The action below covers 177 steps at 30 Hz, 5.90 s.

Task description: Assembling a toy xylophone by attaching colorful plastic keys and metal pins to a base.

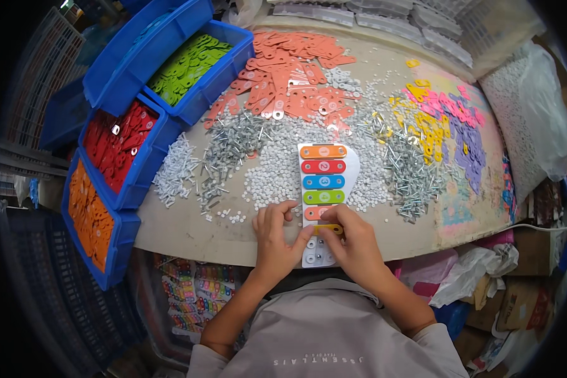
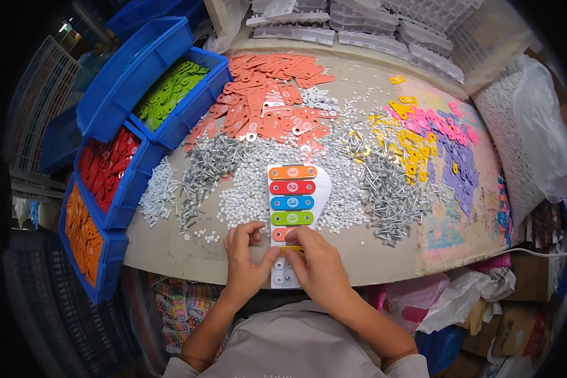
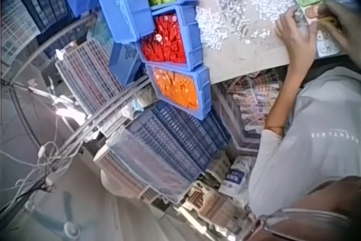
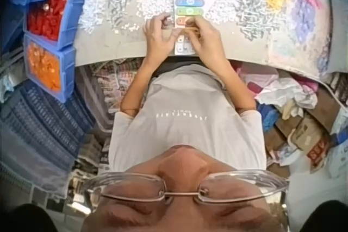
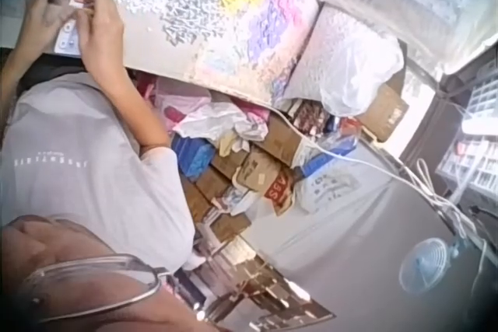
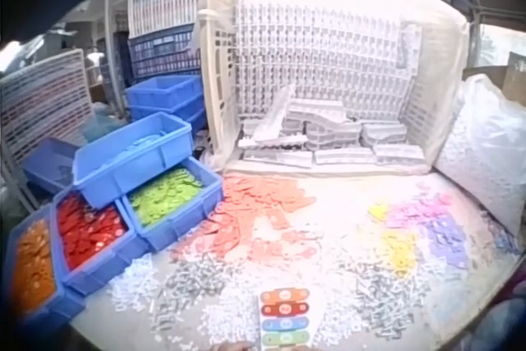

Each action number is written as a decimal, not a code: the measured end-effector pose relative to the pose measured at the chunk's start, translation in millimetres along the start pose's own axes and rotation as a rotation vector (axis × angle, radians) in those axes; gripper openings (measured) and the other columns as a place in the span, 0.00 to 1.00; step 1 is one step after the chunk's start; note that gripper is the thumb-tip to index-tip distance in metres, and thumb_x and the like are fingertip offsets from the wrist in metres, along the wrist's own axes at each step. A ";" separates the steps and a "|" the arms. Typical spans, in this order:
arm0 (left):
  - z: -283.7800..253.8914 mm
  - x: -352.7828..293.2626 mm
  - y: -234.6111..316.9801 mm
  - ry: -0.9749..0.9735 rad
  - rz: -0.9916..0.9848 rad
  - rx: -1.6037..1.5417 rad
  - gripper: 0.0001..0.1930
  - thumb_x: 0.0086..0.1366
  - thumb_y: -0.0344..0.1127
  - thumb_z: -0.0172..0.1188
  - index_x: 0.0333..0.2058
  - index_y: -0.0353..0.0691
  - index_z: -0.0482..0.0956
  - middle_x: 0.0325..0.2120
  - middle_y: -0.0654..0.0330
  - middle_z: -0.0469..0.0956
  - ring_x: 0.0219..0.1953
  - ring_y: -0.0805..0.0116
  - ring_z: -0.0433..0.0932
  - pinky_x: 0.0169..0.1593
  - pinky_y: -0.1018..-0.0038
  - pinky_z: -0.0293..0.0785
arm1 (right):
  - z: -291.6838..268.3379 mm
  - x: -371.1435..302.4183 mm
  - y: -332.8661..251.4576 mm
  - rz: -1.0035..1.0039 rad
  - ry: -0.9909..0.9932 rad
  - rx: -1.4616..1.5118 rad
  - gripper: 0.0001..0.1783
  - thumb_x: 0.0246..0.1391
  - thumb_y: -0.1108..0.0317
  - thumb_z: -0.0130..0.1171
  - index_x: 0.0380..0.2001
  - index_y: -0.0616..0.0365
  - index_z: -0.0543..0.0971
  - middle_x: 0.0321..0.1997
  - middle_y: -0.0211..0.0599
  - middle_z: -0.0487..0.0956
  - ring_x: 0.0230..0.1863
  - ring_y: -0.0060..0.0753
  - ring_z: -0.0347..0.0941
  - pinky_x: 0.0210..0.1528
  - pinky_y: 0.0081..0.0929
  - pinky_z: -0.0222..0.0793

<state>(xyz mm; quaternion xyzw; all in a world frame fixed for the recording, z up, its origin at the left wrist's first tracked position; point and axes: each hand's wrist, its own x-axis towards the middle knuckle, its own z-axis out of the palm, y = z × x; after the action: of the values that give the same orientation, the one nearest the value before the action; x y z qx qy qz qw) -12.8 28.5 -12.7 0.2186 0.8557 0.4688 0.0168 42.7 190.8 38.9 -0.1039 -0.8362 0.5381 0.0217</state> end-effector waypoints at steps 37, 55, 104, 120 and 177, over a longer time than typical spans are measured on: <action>0.4 -3.3 -17.2 0.081 -0.121 -0.143 0.05 0.67 0.28 0.58 0.38 0.33 0.77 0.34 0.61 0.72 0.37 0.72 0.72 0.44 0.77 0.68 | -240.9 151.0 154.0 -0.253 0.592 -0.920 0.14 0.51 0.67 0.65 0.42 0.57 0.83 0.40 0.42 0.82 0.47 0.48 0.76 0.52 0.41 0.69; 2.0 -22.2 -20.6 0.095 -0.188 -0.305 0.16 0.69 0.27 0.57 0.53 0.34 0.70 0.32 0.65 0.72 0.36 0.79 0.70 0.45 0.80 0.67 | -118.4 36.3 19.0 0.042 0.186 -0.266 0.04 0.65 0.71 0.52 0.39 0.58 0.72 0.21 0.35 0.73 0.22 0.24 0.69 0.26 0.27 0.63; 0.7 -39.6 -22.3 0.080 -0.208 -0.387 0.15 0.69 0.26 0.57 0.53 0.33 0.70 0.32 0.64 0.73 0.36 0.78 0.72 0.45 0.80 0.69 | -119.7 51.5 42.2 -0.041 0.284 0.110 0.13 0.58 0.77 0.58 0.45 0.59 0.71 0.31 0.29 0.74 0.28 0.17 0.70 0.29 0.15 0.66; -12.1 -43.0 -0.6 -0.098 0.050 -0.009 0.35 0.57 0.40 0.71 0.60 0.37 0.66 0.32 0.64 0.70 0.38 0.65 0.69 0.51 0.64 0.58 | -9.9 -39.3 -3.7 -0.117 -0.037 -0.208 0.08 0.51 0.76 0.69 0.32 0.63 0.78 0.29 0.37 0.75 0.28 0.26 0.70 0.30 0.25 0.66; -42.2 13.6 -16.1 0.076 -0.271 -0.449 0.06 0.64 0.23 0.63 0.39 0.31 0.82 0.32 0.63 0.80 0.34 0.77 0.78 0.40 0.82 0.71 | -206.1 0.2 151.8 0.198 0.601 -0.495 0.07 0.60 0.69 0.60 0.36 0.62 0.77 0.31 0.34 0.77 0.31 0.21 0.70 0.37 0.23 0.67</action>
<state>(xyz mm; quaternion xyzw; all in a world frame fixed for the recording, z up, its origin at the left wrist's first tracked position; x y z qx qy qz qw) -40.7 -7.2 0.2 0.0747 0.7516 0.6484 0.0954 95.9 436.0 -11.8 -0.3389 -0.8829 0.2653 0.1876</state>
